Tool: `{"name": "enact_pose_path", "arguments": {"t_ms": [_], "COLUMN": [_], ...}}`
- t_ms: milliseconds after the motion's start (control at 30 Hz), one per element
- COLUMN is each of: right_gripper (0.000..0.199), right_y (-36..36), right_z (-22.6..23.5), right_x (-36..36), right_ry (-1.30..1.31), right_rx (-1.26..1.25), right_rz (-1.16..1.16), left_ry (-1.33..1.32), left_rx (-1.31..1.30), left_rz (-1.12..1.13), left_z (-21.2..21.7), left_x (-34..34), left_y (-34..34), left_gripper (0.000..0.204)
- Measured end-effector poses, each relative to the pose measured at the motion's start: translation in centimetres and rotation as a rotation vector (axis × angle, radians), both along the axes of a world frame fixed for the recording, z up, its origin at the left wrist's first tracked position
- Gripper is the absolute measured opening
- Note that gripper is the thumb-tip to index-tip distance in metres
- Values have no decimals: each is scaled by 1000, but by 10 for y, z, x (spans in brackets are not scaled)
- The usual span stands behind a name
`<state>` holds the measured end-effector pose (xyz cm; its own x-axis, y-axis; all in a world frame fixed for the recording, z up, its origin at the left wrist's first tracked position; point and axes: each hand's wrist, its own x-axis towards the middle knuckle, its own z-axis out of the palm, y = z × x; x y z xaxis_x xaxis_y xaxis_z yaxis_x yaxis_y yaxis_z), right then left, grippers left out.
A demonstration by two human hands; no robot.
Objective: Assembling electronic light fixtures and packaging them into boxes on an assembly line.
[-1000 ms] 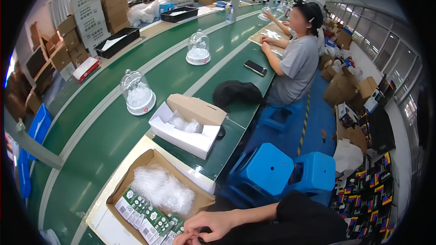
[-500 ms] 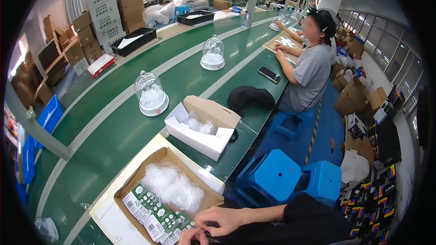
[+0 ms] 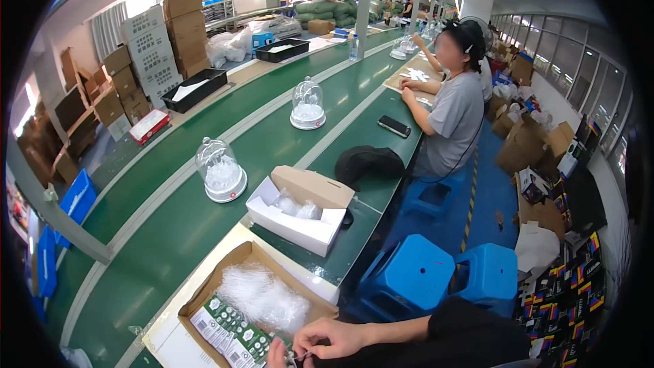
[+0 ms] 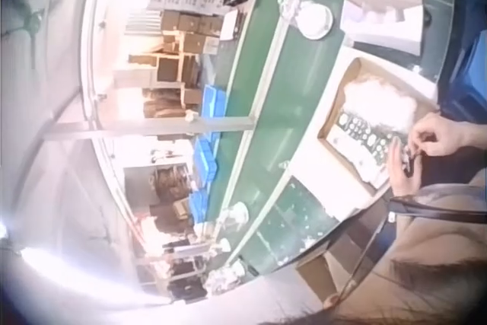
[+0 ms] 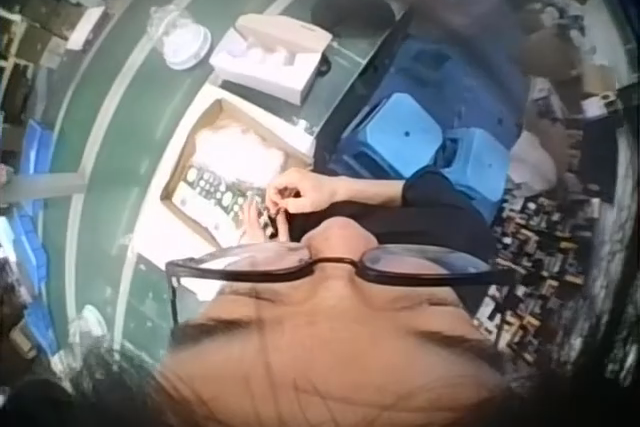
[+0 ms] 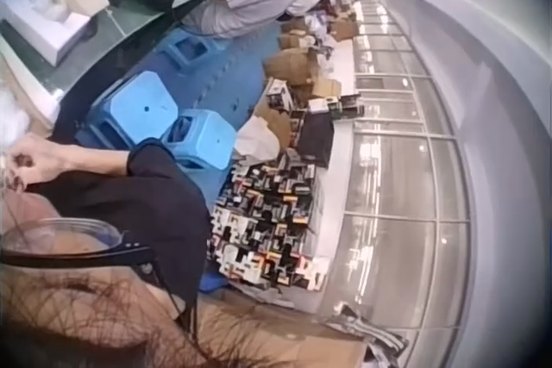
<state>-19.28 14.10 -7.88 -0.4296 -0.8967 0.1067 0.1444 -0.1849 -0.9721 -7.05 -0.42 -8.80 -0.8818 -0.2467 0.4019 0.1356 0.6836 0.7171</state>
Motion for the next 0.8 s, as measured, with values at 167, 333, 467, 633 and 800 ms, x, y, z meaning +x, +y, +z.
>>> {"name": "enact_pose_path", "arguments": {"t_ms": [167, 333, 467, 633, 800], "right_gripper": [6, 7, 7, 9, 10], "right_y": [4, 8, 13, 19, 19], "right_z": [-9, -8, -13, -11, -11], "right_x": [1, -5, -8, -6, -4], "right_ry": [-37, 5, -6, 30, 174], "right_rx": [-26, 38, 52, 83, 146], "right_rz": [-67, -63, -79, -100, -120], "left_ry": [46, -5, -136, -398, -424], "left_rx": [93, 118, 267, 274, 292], "left_rz": [-112, -25, -97, -109, -187], "left_z": [0, 11, 12, -7, -25], "left_x": [-2, -1, 1, 14, 14], "left_y": [1, 5, 6, 2, -10], "left_gripper": [22, 25, 32, 34, 25]}}
